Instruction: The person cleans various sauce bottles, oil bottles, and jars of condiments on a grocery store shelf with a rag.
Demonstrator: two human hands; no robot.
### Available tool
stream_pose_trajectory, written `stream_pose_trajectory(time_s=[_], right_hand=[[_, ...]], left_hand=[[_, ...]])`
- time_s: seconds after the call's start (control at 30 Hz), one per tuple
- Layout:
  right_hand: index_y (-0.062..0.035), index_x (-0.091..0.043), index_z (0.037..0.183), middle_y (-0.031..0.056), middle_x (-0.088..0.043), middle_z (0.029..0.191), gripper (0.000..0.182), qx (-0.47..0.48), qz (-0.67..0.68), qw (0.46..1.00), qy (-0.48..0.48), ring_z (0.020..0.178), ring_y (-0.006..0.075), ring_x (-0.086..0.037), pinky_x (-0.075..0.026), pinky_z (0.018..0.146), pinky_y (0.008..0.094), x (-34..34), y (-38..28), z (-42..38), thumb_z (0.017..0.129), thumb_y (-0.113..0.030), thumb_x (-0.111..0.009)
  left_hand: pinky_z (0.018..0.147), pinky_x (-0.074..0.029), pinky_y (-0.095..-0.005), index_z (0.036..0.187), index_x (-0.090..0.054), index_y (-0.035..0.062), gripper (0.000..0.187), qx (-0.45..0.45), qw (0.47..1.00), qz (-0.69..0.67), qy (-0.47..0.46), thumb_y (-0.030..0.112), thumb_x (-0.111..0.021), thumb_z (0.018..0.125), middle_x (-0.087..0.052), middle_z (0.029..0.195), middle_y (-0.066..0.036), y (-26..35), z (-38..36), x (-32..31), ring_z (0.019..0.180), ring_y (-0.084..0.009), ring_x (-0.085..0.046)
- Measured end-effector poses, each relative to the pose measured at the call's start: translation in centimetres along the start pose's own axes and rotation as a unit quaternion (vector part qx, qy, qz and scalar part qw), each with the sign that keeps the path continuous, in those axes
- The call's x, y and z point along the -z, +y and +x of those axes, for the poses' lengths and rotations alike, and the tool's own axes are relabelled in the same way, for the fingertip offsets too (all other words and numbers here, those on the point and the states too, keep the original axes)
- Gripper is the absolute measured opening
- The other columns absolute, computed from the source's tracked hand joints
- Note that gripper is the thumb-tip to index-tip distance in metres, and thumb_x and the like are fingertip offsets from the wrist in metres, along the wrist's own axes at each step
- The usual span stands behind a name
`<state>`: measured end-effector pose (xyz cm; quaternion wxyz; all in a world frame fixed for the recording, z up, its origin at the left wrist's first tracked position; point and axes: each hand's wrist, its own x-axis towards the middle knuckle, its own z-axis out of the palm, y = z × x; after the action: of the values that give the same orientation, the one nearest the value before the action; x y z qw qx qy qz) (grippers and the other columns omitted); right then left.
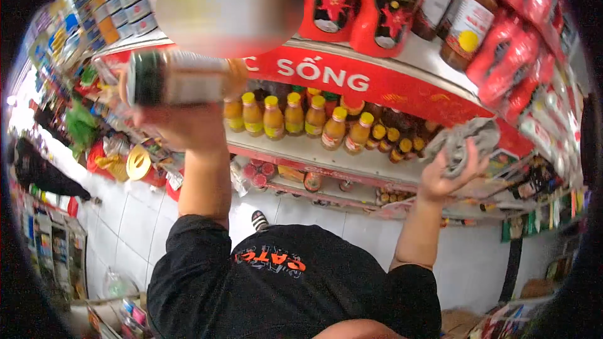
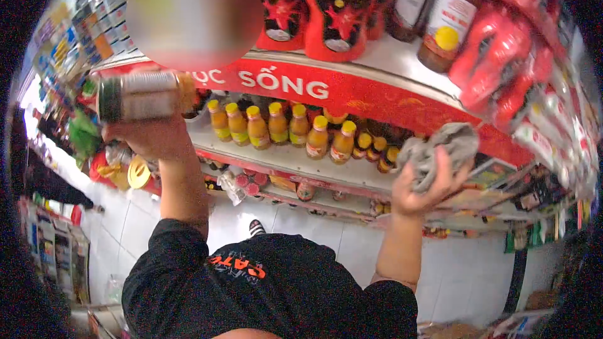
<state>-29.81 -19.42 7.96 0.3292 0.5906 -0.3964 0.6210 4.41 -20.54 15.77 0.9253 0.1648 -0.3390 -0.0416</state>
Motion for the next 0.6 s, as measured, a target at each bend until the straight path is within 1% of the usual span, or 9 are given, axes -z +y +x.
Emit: stream_pose_trajectory(time_s=[0.03, 0.1, 0.17, 0.2, 0.37, 0.4, 0.47, 0.5, 0.6], right_hand=[[-0.0028, -0.048, 0.115, 0.0243, -0.034, 0.127, 0.043, 0.025, -0.004, 0.999, -0.019, 0.12, 0.0408, -0.032, -0.026, 0.098, 0.0502, -0.7, 0.4, 1.7, 0.077, -0.02, -0.057], [-0.0039, -0.049, 0.115, 0.0198, -0.04, 0.122, 0.041, 0.039, -0.008, 0.997, -0.063, 0.121, 0.0425, -0.031, -0.025, 0.099, 0.0509, -2.5, 1.3, 3.6, 0.077, -0.02, -0.055], [-0.0043, -0.051, 0.113, 0.0178, -0.042, 0.116, 0.041, 0.099, -0.03, 0.994, -0.039, 0.12, 0.0426, -0.032, -0.026, 0.098, 0.0518, -4.0, 2.3, 3.5, 0.077, -0.022, -0.056], [-0.0045, -0.051, 0.113, 0.0168, -0.043, 0.113, 0.041, 0.126, -0.047, 0.991, -0.028, 0.12, 0.0426, -0.033, -0.026, 0.098, 0.0523, -4.4, 2.7, 3.4, 0.077, -0.023, -0.056], [-0.0058, -0.053, 0.11, 0.0139, -0.045, 0.107, 0.039, 0.126, -0.048, 0.991, 0.009, 0.118, 0.0419, -0.035, -0.027, 0.097, 0.0532, -5.0, 3.4, 3.0, 0.081, -0.032, -0.053], [-0.0047, -0.052, 0.11, 0.0142, -0.046, 0.108, 0.038, 0.129, -0.044, 0.991, 0.007, 0.119, 0.0419, -0.035, -0.026, 0.098, 0.0527, -5.1, 3.3, 3.0, 0.081, -0.03, -0.053], [-0.0025, -0.05, 0.111, 0.0148, -0.046, 0.11, 0.037, 0.136, -0.039, 0.99, 0.002, 0.119, 0.0418, -0.034, -0.026, 0.098, 0.0518, -4.8, 3.0, 3.2, 0.082, -0.026, -0.053], [-0.0025, -0.05, 0.111, 0.015, -0.046, 0.111, 0.037, 0.137, -0.037, 0.99, -0.002, 0.119, 0.0418, -0.034, -0.026, 0.098, 0.0519, -4.8, 3.0, 3.1, 0.083, -0.027, -0.052], [-0.0038, -0.05, 0.111, 0.0152, -0.046, 0.112, 0.04, 0.131, -0.039, 0.991, -0.007, 0.119, 0.0418, -0.034, -0.026, 0.098, 0.0524, -4.7, 3.2, 3.0, 0.083, -0.032, -0.051]], left_hand=[[0.064, -0.053, -0.0452, 0.11, -0.047, 0.0026, 0.094, 0.059, 0.996, -0.031, -0.06, 0.081, -0.045, 0.058, -0.058, 0.091, -0.016, 0.1, 1.5, 1.1, 0.075, -0.0317, -0.061], [0.063, -0.052, -0.0427, 0.106, -0.049, 0.0025, 0.08, -0.134, 0.985, 0.097, -0.051, 0.073, -0.044, 0.069, -0.056, 0.096, -0.013, -2.0, 6.0, 2.5, 0.079, -0.0281, -0.06], [0.071, -0.046, -0.0339, 0.103, -0.047, 0.0014, 0.062, -0.222, 0.959, 0.177, -0.03, 0.059, -0.036, 0.083, -0.052, 0.094, -0.01, -1.2, 7.4, 1.0, 0.081, -0.0206, -0.054], [0.078, -0.041, -0.0277, 0.102, -0.044, 0.0004, 0.052, -0.212, 0.957, 0.182, -0.076, 0.049, -0.03, 0.091, -0.048, 0.092, -0.007, -0.5, 7.7, -0.2, 0.084, -0.0145, -0.048], [0.076, -0.04, -0.0268, 0.104, -0.044, -0.0005, 0.043, -0.176, 0.944, 0.22, -0.172, 0.04, -0.038, 0.092, -0.049, 0.092, -0.006, -3.7, 10.2, -0.5, 0.081, -0.0129, -0.047], [0.08, -0.04, -0.029, 0.104, -0.046, -0.0006, 0.042, -0.244, 0.882, 0.349, -0.201, 0.038, -0.035, 0.093, -0.051, 0.099, -0.011, -3.3, 9.7, -1.1, 0.085, -0.0196, -0.051], [0.081, -0.038, -0.0291, 0.107, -0.045, -0.0021, 0.044, -0.217, 0.851, 0.429, -0.209, 0.039, -0.037, 0.093, -0.051, 0.098, -0.013, -3.8, 8.8, -2.1, 0.086, -0.0211, -0.05], [0.078, -0.041, -0.0298, 0.11, -0.044, -0.0013, 0.04, -0.167, 0.846, 0.457, -0.216, 0.034, -0.041, 0.092, -0.055, 0.094, -0.015, -3.9, 8.3, -2.4, 0.085, -0.0221, -0.053], [0.068, -0.043, -0.0401, 0.107, -0.047, 0.0008, 0.042, -0.136, 0.842, 0.474, -0.218, 0.038, -0.047, 0.087, -0.057, 0.09, -0.023, -5.3, 8.7, -2.4, 0.081, -0.0386, -0.056]])
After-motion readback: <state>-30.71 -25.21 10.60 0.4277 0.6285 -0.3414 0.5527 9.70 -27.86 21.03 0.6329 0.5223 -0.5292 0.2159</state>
